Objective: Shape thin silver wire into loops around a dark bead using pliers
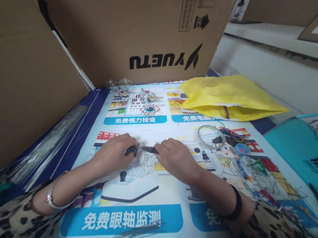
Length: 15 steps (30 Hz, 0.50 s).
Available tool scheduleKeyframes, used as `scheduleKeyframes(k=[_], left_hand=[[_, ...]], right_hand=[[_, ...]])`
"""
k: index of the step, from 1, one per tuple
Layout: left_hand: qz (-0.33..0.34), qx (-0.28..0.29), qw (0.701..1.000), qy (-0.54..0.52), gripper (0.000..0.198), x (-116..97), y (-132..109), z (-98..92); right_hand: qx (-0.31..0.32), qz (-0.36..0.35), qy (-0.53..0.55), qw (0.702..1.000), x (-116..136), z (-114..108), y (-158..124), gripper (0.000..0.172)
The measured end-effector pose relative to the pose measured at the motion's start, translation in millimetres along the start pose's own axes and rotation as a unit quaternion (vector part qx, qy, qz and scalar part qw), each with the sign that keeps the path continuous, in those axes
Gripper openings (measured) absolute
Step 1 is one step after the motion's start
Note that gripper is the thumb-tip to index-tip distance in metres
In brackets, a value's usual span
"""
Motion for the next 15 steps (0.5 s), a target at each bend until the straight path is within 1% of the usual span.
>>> scheduleKeyframes(k=[9, 15], left_hand=[[-0.014, 0.004, 1.000, -0.003, 0.017, 7.9, -0.3, 9.9], [-0.013, 0.024, 1.000, -0.012, 0.019, 7.0, 0.4, 8.1]], right_hand=[[-0.009, -0.002, 0.001, 1.000, 0.5, -1.5, 0.1, 0.019], [-0.009, -0.003, 0.000, 1.000, 0.2, -1.2, -0.7, 0.019]])
Point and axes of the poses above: each hand's wrist, its own y-axis towards the middle knuckle, its own z-axis out of the palm, x = y × z, the point moved 9 cm from there along y, towards the middle knuckle, and after that the axes turned 8 degrees about -y, right-handed, at the moved point
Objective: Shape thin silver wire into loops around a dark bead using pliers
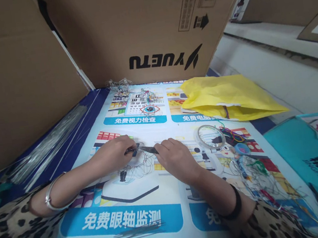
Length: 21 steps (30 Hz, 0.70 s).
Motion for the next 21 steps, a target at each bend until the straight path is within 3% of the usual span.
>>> scheduleKeyframes(k=[6, 17, 21], left_hand=[[-0.003, 0.019, 1.000, -0.015, 0.022, 1.2, -0.3, 0.9], [0.019, 0.019, 1.000, -0.001, 0.020, -2.7, -0.4, -0.9], [0.025, 0.016, 1.000, -0.002, 0.020, -2.6, -0.2, -0.5]], right_hand=[[0.002, 0.000, 0.000, 1.000, 0.4, -0.9, 0.2, 0.019], [0.110, 0.062, -0.117, 0.985, -30.4, 10.4, 4.7, 0.026], [0.104, 0.065, -0.129, 0.984, -29.6, 3.7, 7.7, 0.023]])
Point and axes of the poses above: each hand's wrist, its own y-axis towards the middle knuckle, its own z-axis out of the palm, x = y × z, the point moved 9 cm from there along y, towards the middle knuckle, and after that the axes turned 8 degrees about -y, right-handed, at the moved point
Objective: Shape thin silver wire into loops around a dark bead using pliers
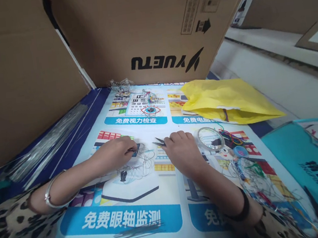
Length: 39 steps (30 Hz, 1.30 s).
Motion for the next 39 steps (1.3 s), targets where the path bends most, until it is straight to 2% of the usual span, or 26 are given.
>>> scheduleKeyframes(k=[6, 11, 16, 21, 27, 34, 39], left_hand=[[0.028, -0.009, 0.999, -0.013, 0.019, -2.9, 0.4, 1.8], [0.043, -0.030, 0.999, -0.014, 0.017, -5.4, 0.9, -0.2], [0.052, -0.025, 0.998, -0.019, 0.017, -11.0, 1.3, -1.9], [0.056, -0.029, 0.998, -0.016, 0.018, -13.6, 0.6, -4.3], [0.064, -0.034, 0.997, -0.010, 0.018, -13.6, -0.1, -3.0], [0.060, -0.038, 0.997, -0.028, 0.017, -11.6, 0.8, -3.2], [0.063, -0.042, 0.996, -0.037, 0.016, -10.0, 0.6, -3.6]], right_hand=[[-0.034, -0.032, 0.150, 0.988, 21.9, -17.4, 15.3, 0.018], [0.050, -0.060, 0.241, 0.967, 45.4, -7.4, 36.5, 0.011], [0.098, -0.060, 0.329, 0.937, 47.7, 0.7, 44.6, 0.011], [0.112, -0.096, 0.332, 0.932, 51.4, 3.1, 47.3, 0.014], [0.096, -0.145, 0.294, 0.940, 56.5, 1.6, 49.6, 0.016], [0.087, -0.143, 0.230, 0.959, 59.0, 2.3, 43.8, 0.016], [0.058, -0.153, 0.223, 0.961, 59.9, 2.0, 38.9, 0.016]])
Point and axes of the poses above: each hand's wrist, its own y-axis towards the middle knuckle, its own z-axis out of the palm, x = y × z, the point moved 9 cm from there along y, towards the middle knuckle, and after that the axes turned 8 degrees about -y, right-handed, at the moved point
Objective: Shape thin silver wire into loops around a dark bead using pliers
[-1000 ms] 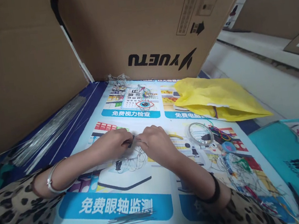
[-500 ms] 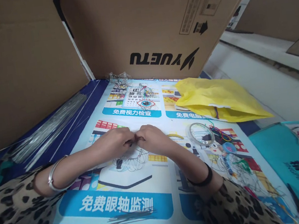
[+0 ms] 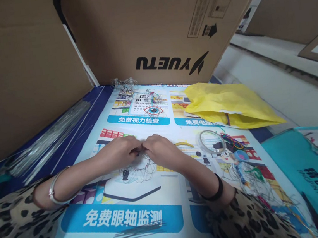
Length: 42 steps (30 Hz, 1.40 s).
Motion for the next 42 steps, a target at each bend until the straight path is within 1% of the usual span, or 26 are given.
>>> scheduleKeyframes(k=[2, 8, 11, 15, 18, 21, 23, 25, 31, 34, 36, 39, 42], left_hand=[[-0.002, 0.000, 1.000, -0.003, 0.016, 0.4, 0.0, -0.5], [-0.034, -0.003, 0.999, -0.009, 0.015, 7.4, 0.3, -4.1], [-0.040, 0.000, 0.999, -0.032, 0.016, 12.1, 0.7, -3.1], [-0.035, 0.003, 0.998, -0.050, 0.018, 16.6, 1.5, 0.9], [-0.042, 0.005, 0.998, -0.050, 0.017, 18.9, 2.2, 2.7], [-0.046, 0.008, 0.998, -0.049, 0.015, 18.6, 2.9, 3.0], [-0.046, 0.010, 0.997, -0.057, 0.015, 18.0, 3.3, 3.1], [-0.046, 0.010, 0.997, -0.069, 0.017, 17.9, 3.5, 3.2], [-0.040, -0.003, 0.997, -0.071, 0.021, 18.1, 3.5, 1.6], [-0.042, -0.002, 0.997, -0.070, 0.020, 17.8, 3.6, 1.4], [-0.042, 0.001, 0.997, -0.070, 0.020, 17.0, 3.6, 1.2], [-0.038, 0.004, 0.997, -0.067, 0.019, 15.3, 3.3, 1.0], [-0.035, 0.004, 0.997, -0.063, 0.017, 14.0, 2.7, 0.7]], right_hand=[[-0.022, -0.011, 0.008, 1.000, 0.9, -0.5, -2.7, 0.017], [-0.131, -0.046, 0.032, 0.990, 3.5, -10.3, -12.9, 0.021], [-0.148, -0.056, 0.027, 0.987, 5.4, -12.8, -15.0, 0.022], [-0.153, -0.058, 0.038, 0.986, 5.9, -14.8, -15.6, 0.023], [-0.171, -0.053, 0.065, 0.982, 2.7, -16.9, -15.8, 0.022], [-0.192, -0.029, 0.108, 0.975, -4.8, -19.8, -15.7, 0.020], [-0.183, 0.003, 0.147, 0.972, -11.4, -19.2, -14.4, 0.018], [-0.157, 0.040, 0.191, 0.968, -17.6, -16.8, -13.0, 0.014], [-0.030, 0.128, 0.300, 0.945, -29.8, -3.9, -13.4, 0.006], [0.022, 0.131, 0.330, 0.934, -32.3, -0.4, -14.5, 0.007], [0.039, 0.107, 0.323, 0.939, -30.6, -2.2, -14.0, 0.008], [0.047, 0.078, 0.303, 0.949, -26.9, -5.6, -13.5, 0.009], [0.069, 0.114, 0.318, 0.939, -29.1, 0.5, -16.0, 0.012]])
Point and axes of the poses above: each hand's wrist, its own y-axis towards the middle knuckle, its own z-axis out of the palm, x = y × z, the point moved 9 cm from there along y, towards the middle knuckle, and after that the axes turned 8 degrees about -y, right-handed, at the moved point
